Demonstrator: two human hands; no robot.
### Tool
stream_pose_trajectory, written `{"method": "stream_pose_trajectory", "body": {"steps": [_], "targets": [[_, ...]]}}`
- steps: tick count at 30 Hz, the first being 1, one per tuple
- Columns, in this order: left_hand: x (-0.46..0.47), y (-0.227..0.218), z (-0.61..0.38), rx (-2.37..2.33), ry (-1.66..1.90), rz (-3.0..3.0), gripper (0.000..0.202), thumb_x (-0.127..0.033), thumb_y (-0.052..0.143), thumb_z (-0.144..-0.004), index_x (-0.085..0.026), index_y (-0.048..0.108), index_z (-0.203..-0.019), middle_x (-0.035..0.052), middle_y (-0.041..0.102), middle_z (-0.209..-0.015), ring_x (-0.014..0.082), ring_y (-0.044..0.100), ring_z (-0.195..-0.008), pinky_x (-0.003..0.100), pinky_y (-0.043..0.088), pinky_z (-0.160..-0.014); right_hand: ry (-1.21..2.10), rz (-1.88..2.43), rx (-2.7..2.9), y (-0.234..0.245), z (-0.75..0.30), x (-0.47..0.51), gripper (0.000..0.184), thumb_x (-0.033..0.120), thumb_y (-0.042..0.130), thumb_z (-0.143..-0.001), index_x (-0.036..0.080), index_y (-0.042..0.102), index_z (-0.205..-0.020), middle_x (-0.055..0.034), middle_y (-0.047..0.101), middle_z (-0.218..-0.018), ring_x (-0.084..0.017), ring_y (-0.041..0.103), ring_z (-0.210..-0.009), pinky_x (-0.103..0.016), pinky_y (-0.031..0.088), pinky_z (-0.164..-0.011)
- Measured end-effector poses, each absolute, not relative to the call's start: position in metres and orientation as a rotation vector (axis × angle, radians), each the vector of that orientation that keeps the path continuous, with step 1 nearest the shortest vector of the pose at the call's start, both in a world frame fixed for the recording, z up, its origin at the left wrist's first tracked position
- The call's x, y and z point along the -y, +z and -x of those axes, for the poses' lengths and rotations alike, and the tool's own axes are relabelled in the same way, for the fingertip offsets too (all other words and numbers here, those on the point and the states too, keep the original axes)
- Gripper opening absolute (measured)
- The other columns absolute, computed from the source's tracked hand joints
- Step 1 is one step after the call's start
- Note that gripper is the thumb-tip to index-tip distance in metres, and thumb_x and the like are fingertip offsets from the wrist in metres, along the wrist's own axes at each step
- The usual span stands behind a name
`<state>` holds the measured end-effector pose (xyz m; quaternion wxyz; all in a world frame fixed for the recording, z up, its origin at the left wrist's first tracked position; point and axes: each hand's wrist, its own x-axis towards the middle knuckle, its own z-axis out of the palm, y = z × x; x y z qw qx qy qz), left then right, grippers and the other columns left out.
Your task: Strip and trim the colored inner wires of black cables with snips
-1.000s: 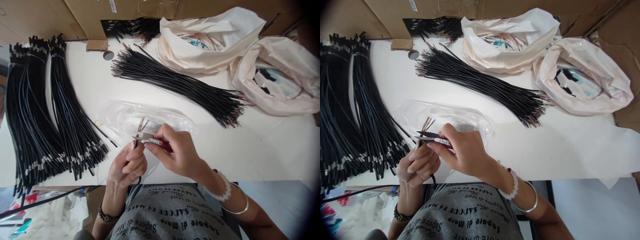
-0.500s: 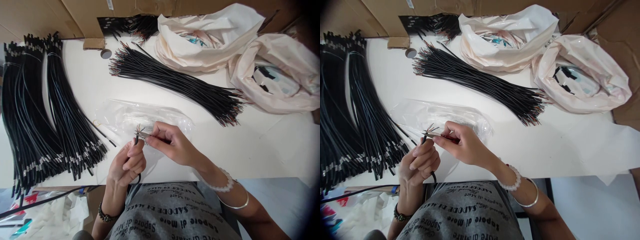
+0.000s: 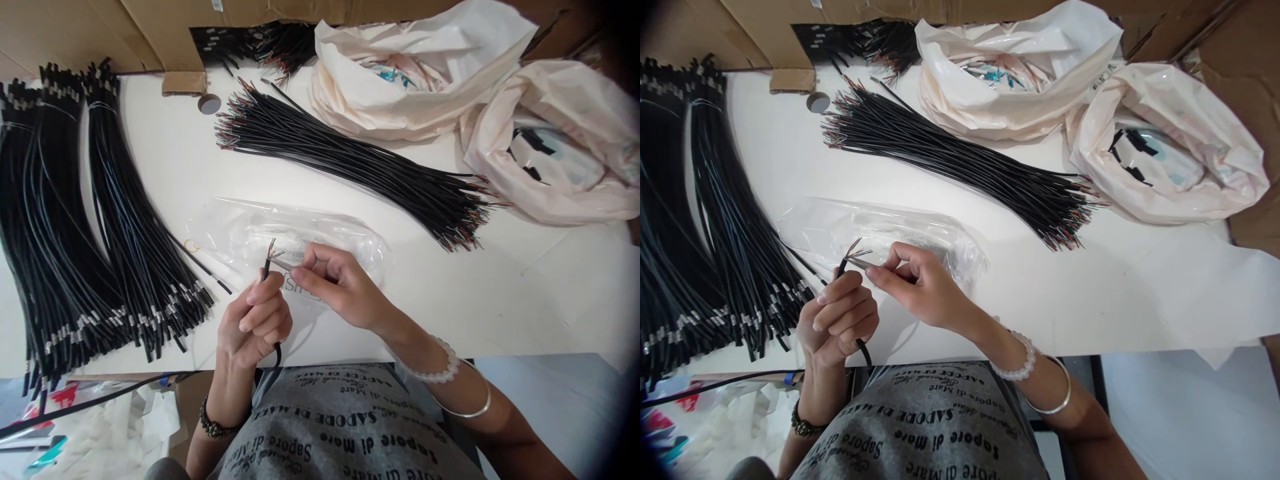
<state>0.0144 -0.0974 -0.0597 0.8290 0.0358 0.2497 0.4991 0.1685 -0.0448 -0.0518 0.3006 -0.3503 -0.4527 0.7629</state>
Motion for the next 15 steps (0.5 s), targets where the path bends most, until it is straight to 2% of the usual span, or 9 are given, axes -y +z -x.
{"method": "stream_pose_trajectory", "body": {"steps": [4, 10, 15], "targets": [[0.096, -0.06, -0.0133, -0.532, 1.056, -0.085, 0.043, -0.029, 0.064, -0.083, -0.022, 0.03, -0.057, -0.015, 0.006, -0.033, 0.0028, -0.01, -0.03, 0.018, 0.0, -0.024, 2.026, 0.95, 1.19, -0.0507, -0.1681, 0.0444, 0.04, 0.04, 0.073, -0.082, 0.022, 0.041, -0.067, 0.0123, 0.031, -0.044, -0.004, 0.021, -0.041, -0.022, 0.014, -0.038], [0.0933, -0.0598, -0.0152, -0.378, 1.051, -0.026, 0.041, -0.019, 0.061, -0.085, -0.021, 0.03, -0.058, -0.0151, 0.009, -0.033, 0.0022, -0.01, -0.03, 0.016, 0.002, -0.024, 2.029, 0.945, 1.188, -0.0496, -0.1687, 0.0429, 0.04, 0.039, 0.073, -0.083, 0.021, 0.041, -0.067, 0.0126, 0.031, -0.044, -0.004, 0.02, -0.041, -0.022, 0.014, -0.038], [0.0922, -0.0598, -0.016, -0.48, 1.053, -0.05, 0.043, -0.019, 0.062, -0.082, -0.021, 0.028, -0.057, -0.0157, 0.008, -0.032, 0.0023, -0.012, -0.03, 0.015, 0.007, -0.024, 1.977, 0.965, 1.216, -0.0487, -0.1689, 0.0425, 0.041, 0.039, 0.072, -0.083, 0.022, 0.039, -0.066, 0.0118, 0.032, -0.045, -0.004, 0.022, -0.041, -0.022, 0.015, -0.039]]}}
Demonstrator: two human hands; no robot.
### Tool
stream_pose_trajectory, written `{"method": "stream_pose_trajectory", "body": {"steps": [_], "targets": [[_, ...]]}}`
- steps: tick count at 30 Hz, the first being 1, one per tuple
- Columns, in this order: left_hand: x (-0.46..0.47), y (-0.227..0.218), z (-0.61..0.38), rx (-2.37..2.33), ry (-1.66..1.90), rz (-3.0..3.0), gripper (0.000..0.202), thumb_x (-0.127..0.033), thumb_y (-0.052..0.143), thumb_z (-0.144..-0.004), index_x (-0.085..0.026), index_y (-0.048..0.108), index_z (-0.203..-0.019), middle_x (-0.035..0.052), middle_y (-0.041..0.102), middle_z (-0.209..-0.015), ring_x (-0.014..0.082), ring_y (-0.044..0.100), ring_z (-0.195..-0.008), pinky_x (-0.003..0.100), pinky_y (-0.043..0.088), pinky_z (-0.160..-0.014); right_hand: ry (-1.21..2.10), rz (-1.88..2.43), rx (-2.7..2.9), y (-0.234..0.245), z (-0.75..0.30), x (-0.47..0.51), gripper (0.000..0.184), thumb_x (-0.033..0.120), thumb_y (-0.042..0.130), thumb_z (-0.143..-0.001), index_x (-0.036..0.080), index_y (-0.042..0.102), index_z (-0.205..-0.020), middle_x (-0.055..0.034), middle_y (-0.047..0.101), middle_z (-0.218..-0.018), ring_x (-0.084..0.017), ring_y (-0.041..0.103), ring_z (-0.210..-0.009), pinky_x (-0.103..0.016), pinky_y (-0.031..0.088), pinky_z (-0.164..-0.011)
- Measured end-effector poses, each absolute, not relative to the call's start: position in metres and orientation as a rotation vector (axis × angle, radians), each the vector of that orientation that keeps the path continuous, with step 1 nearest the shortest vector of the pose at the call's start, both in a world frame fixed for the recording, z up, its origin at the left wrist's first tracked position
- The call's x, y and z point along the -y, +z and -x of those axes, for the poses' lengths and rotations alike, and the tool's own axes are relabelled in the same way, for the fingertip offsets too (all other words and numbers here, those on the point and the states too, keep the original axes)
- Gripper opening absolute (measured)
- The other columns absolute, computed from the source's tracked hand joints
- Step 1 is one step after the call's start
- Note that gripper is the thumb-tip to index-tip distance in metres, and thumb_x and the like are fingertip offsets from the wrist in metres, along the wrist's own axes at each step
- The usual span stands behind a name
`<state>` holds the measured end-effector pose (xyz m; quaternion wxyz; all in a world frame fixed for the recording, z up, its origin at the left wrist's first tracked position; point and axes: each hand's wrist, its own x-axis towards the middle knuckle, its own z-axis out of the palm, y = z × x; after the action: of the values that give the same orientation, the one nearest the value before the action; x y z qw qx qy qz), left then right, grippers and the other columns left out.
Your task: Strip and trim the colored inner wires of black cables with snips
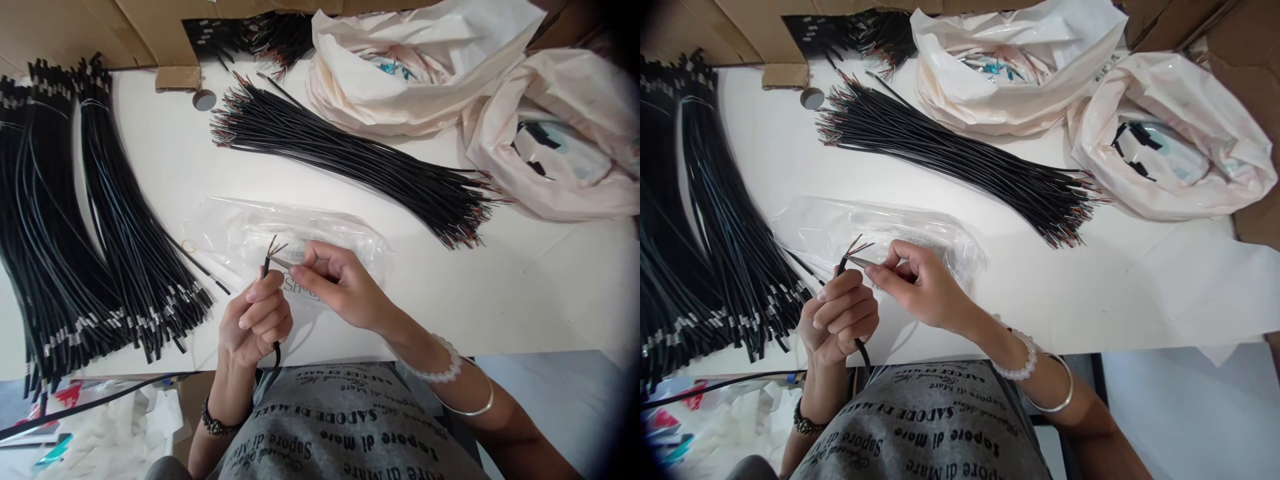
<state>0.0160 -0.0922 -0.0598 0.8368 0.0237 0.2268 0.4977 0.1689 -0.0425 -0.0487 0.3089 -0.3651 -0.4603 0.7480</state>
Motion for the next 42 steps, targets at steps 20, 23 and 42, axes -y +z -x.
{"method": "stream_pose_trajectory", "body": {"steps": [20, 23, 42], "targets": [[0.089, -0.057, -0.016, -0.347, 1.016, 0.11, 0.039, -0.011, 0.06, -0.084, -0.02, 0.03, -0.06, -0.0152, 0.014, -0.036, 0.0013, -0.008, -0.031, 0.013, 0.001, -0.024, 2.121, 1.006, 1.215, -0.054, -0.179, 0.031, 0.043, 0.049, 0.069, -0.084, 0.021, 0.042, -0.067, 0.0126, 0.028, -0.043, -0.004, 0.018, -0.04, -0.022, 0.011, -0.038], [0.088, -0.056, -0.014, -0.316, 1.019, 0.263, 0.031, -0.004, 0.053, -0.086, -0.019, 0.036, -0.065, -0.014, 0.022, -0.04, 0.0009, 0.0, -0.032, 0.012, 0.0, -0.028, 2.063, 1.099, 1.279, -0.054, -0.18, 0.027, 0.043, 0.048, 0.071, -0.083, 0.021, 0.042, -0.066, 0.0122, 0.03, -0.042, -0.004, 0.019, -0.039, -0.022, 0.01, -0.037], [0.093, -0.047, -0.012, -0.381, 1.117, 0.326, 0.032, -0.012, 0.03, -0.099, -0.015, 0.048, -0.073, -0.0108, 0.027, -0.048, 0.0028, 0.017, -0.04, 0.014, 0.012, -0.037, 0.537, 1.507, 2.021, -0.038, -0.183, 0.045, 0.024, 0.04, 0.055, -0.092, 0.02, 0.049, -0.08, 0.005, 0.049, -0.051, -0.008, 0.038, -0.042, -0.022, 0.022, -0.044]]}}
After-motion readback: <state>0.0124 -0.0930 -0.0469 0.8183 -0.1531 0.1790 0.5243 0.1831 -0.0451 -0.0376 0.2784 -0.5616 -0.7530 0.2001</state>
